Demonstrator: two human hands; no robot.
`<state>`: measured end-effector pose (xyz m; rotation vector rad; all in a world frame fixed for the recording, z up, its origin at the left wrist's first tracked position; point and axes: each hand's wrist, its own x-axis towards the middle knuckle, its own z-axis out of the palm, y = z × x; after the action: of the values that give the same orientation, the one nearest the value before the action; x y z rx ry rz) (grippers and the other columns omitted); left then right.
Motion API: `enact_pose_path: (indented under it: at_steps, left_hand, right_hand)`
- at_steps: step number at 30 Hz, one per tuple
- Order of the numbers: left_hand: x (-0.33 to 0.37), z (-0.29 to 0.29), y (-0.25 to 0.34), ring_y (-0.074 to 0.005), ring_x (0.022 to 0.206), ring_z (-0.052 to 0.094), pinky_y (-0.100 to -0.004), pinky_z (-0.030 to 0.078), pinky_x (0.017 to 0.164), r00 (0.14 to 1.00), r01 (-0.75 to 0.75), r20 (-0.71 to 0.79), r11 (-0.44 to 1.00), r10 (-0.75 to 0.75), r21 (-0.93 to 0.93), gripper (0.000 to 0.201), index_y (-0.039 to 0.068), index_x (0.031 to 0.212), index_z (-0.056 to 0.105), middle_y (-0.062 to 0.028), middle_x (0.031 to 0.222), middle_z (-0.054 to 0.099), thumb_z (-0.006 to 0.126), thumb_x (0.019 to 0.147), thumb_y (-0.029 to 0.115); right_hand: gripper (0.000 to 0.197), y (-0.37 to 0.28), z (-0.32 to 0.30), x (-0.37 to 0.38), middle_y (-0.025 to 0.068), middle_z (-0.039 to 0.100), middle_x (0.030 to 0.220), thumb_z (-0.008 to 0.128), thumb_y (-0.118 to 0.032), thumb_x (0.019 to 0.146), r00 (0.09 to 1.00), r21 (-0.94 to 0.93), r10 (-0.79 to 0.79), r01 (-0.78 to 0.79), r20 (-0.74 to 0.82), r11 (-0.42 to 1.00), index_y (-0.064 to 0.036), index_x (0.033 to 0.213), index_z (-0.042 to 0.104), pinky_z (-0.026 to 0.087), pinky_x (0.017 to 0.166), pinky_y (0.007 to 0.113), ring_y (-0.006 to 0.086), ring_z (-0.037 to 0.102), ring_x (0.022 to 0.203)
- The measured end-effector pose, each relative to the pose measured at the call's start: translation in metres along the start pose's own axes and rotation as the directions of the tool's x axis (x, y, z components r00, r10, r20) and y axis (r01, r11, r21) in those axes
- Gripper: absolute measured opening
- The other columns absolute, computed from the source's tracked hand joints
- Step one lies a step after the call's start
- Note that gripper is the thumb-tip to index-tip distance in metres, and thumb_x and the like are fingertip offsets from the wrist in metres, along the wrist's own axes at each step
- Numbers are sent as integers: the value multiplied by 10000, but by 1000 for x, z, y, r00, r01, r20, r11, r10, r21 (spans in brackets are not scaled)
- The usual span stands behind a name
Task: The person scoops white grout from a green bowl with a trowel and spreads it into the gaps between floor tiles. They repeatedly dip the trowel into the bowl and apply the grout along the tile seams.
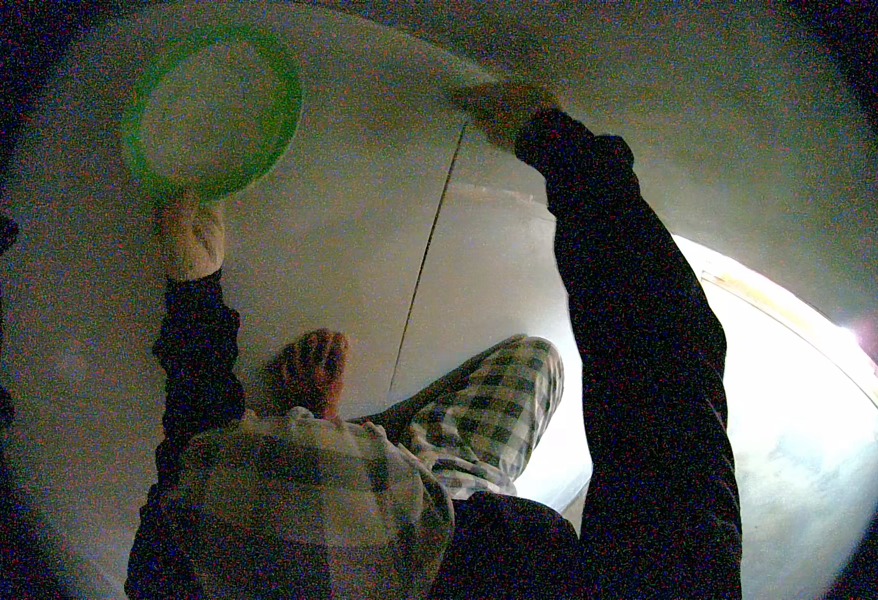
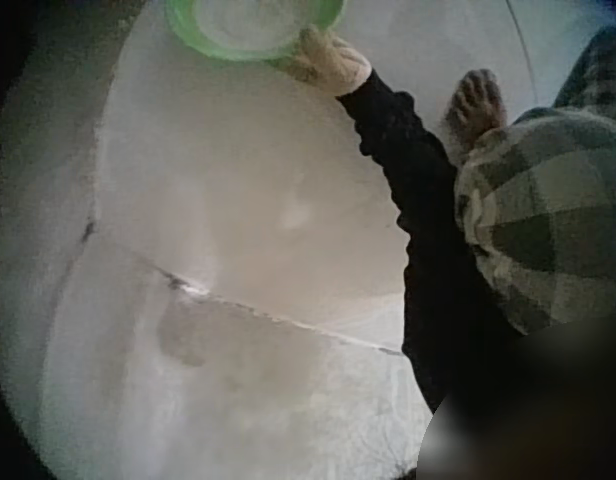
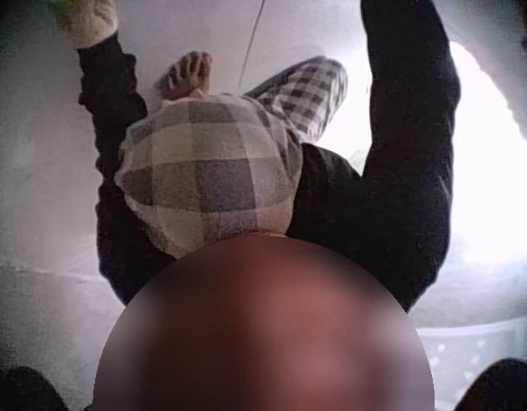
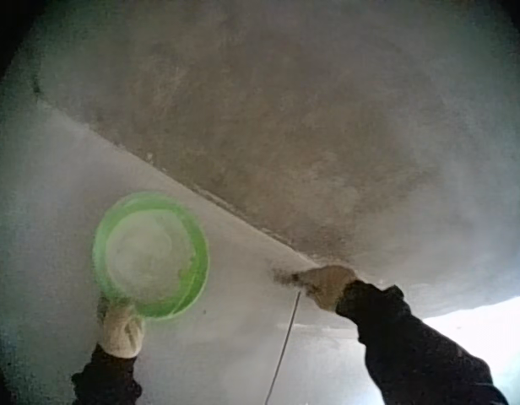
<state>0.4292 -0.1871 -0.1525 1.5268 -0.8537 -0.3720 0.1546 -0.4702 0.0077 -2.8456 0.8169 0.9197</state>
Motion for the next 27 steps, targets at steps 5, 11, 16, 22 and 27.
enact_pose_path:
  at_steps: [5, 11, 16, 22, 27]
  left_hand:
    - [-4, -1, 6, -107, 843, 537, -262, 500, 715, 804, 481, 151, 482, -575, -732, 463, 122, 1235, 525, -29, 1040, 540, 729, 823, 175]
    - [-12, -15, -14, -173, 843, 580, -321, 527, 731, 995, 62, 84, 997, -57, -53, 298, 71, 1143, 567, -67, 1019, 592, 645, 883, 192]
    - [-12, -9, -9, -248, 904, 620, -374, 559, 737, 970, 241, 45, 906, -241, -347, 294, 32, 1130, 583, -124, 1081, 617, 582, 935, 253]
    - [14, 27, 15, -311, 1197, 515, -449, 557, 865, 890, 442, 126, 763, -438, -472, 422, 68, 1343, 446, -156, 1379, 437, 488, 987, 293]
    - [47, 48, 1, -334, 1198, 540, -427, 534, 894, 994, -11, 109, 927, -32, 375, 478, 81, 1392, 415, -161, 1407, 452, 392, 1020, 381]
  right_hand:
    - [419, -7, 7, -45, 135, 692, 1057, 680, -234, 837, 949, 700, 236, -315, 210, 641, -75, 1219, 618, 511, 895, 396, 260, 659, 971]
    - [422, 17, 45, -61, 97, 685, 1074, 724, -229, 802, 895, 846, 374, -384, 242, 369, -65, 1182, 642, 518, 867, 370, 227, 649, 974]
    - [398, 2, 35, -76, 100, 688, 1052, 742, -210, 798, 885, 931, 406, -320, 228, 176, -51, 1150, 647, 527, 846, 367, 217, 650, 966]
    - [346, -74, 13, -72, 136, 688, 1031, 648, -310, 868, 888, 728, 346, -18, -304, 685, -114, 1153, 627, 534, 806, 381, 300, 679, 906]
    - [515, -147, -2, -7, 89, 591, 1277, 572, -60, 820, 794, 154, 31, 80, -607, 985, -167, 1321, 523, 552, 838, 428, 331, 643, 994]
